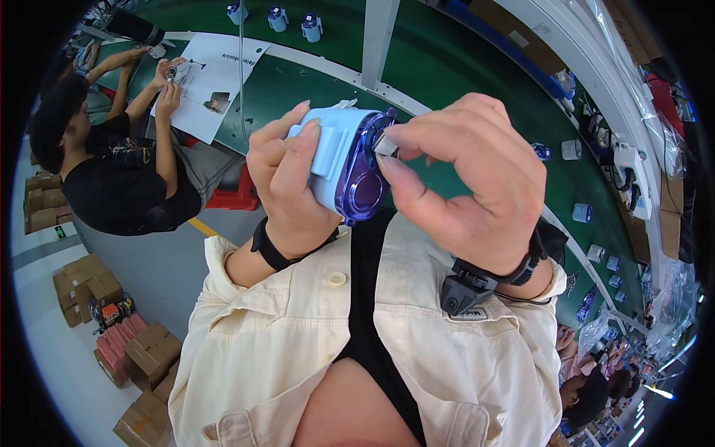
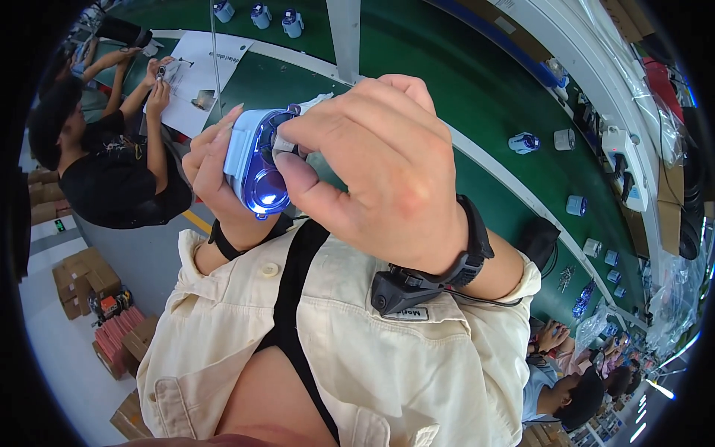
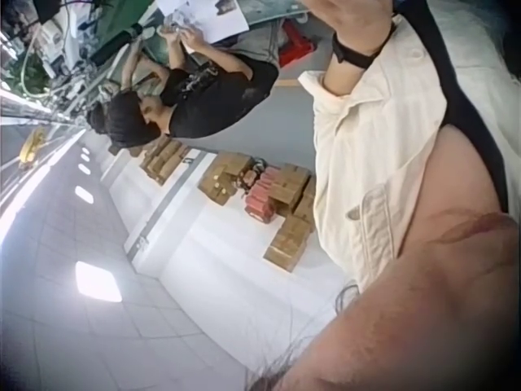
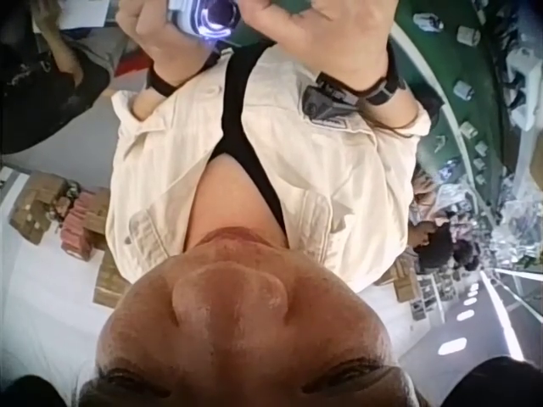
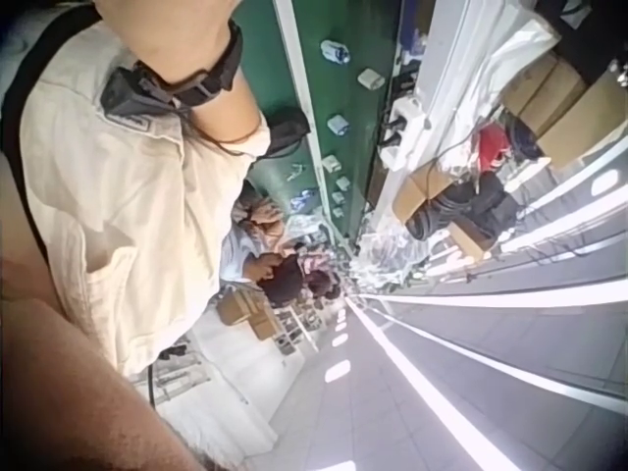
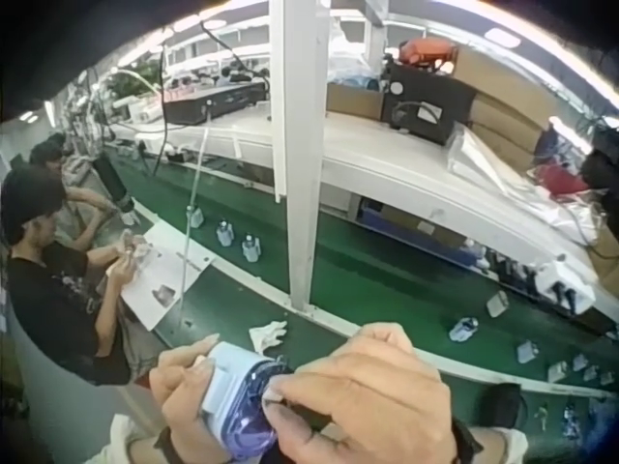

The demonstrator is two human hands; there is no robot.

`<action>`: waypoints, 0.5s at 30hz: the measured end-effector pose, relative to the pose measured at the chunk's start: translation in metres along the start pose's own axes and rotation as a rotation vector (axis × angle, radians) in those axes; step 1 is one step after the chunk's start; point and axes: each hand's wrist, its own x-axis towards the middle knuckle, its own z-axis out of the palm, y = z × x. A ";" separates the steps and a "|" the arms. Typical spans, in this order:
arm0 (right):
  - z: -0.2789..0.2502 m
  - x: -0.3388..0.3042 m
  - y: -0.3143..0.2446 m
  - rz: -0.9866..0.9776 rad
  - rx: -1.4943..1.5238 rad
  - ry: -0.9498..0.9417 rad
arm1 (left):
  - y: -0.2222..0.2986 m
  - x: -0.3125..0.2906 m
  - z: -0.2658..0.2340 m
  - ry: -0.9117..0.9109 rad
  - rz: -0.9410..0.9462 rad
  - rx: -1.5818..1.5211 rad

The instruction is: Assembling and inspecting handheld blue electronic devices on a production line.

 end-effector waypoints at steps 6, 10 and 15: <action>-0.004 0.001 0.007 -0.066 -0.051 -0.026 | 0.000 -0.001 0.001 -0.001 0.002 -0.012; -0.011 0.003 0.007 -0.071 -0.062 -0.073 | 0.003 0.000 0.000 -0.014 -0.011 0.000; -0.008 0.001 0.006 -0.064 -0.062 -0.059 | 0.002 0.001 -0.002 -0.018 -0.004 0.027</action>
